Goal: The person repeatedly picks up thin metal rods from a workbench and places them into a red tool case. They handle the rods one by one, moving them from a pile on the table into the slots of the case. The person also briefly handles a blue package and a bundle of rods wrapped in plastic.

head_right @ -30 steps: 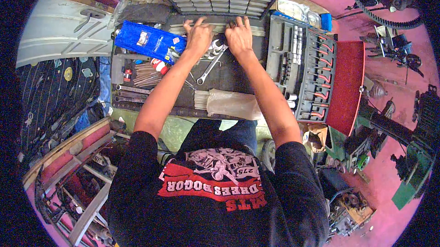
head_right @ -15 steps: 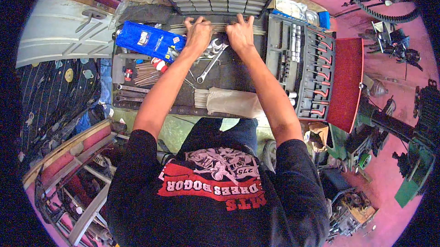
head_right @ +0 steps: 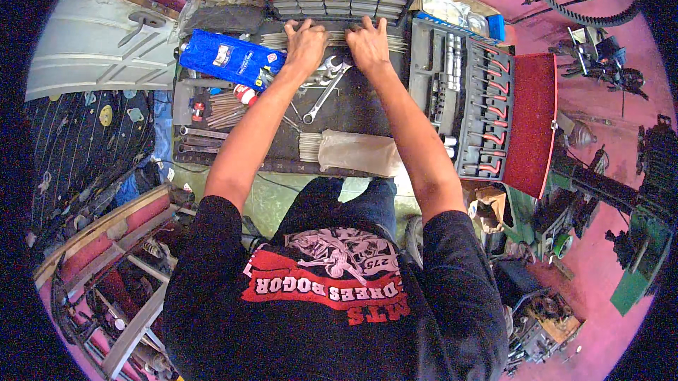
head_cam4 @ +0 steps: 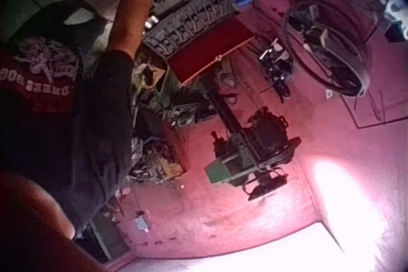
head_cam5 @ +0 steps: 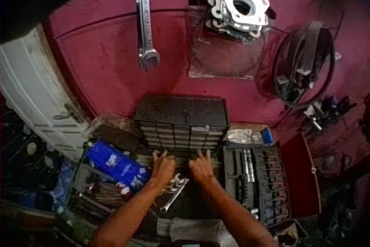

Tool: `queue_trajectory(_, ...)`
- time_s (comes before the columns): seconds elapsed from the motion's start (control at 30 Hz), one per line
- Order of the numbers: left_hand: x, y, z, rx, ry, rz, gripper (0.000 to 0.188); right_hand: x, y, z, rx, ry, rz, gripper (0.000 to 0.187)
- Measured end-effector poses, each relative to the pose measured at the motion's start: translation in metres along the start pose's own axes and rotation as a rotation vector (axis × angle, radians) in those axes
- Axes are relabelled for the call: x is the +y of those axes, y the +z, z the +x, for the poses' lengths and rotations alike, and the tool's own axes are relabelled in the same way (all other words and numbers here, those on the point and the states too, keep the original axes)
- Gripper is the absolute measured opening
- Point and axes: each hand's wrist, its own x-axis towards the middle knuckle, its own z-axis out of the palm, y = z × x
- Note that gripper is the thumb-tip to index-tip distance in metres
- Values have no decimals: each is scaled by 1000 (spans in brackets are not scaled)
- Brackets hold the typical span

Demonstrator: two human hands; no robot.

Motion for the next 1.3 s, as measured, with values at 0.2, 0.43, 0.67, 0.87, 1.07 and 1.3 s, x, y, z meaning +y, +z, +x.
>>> queue_trajectory(0.2,-1,-2,-7,-58,-13,-9,14,-7,1,-6,-36,-16,-83,18)
queue_trajectory(0.43,2,-4,-5,-95,4,-15,14,-5,2,-5,-98,-32,-76,16)
queue_trajectory(0.67,1,3,-8,-101,42,36,17,-13,-4,-7,-44,-35,-89,16)
queue_trajectory(0.87,3,-18,-5,-132,50,38,15,-11,-10,-7,9,-10,-125,17)
queue_trajectory(1.07,-5,-19,-3,-48,138,52,16,-3,-12,-14,76,-27,-122,19)
queue_trajectory(1.3,-3,-38,3,-70,156,96,16,0,-23,-17,35,-10,-36,19)
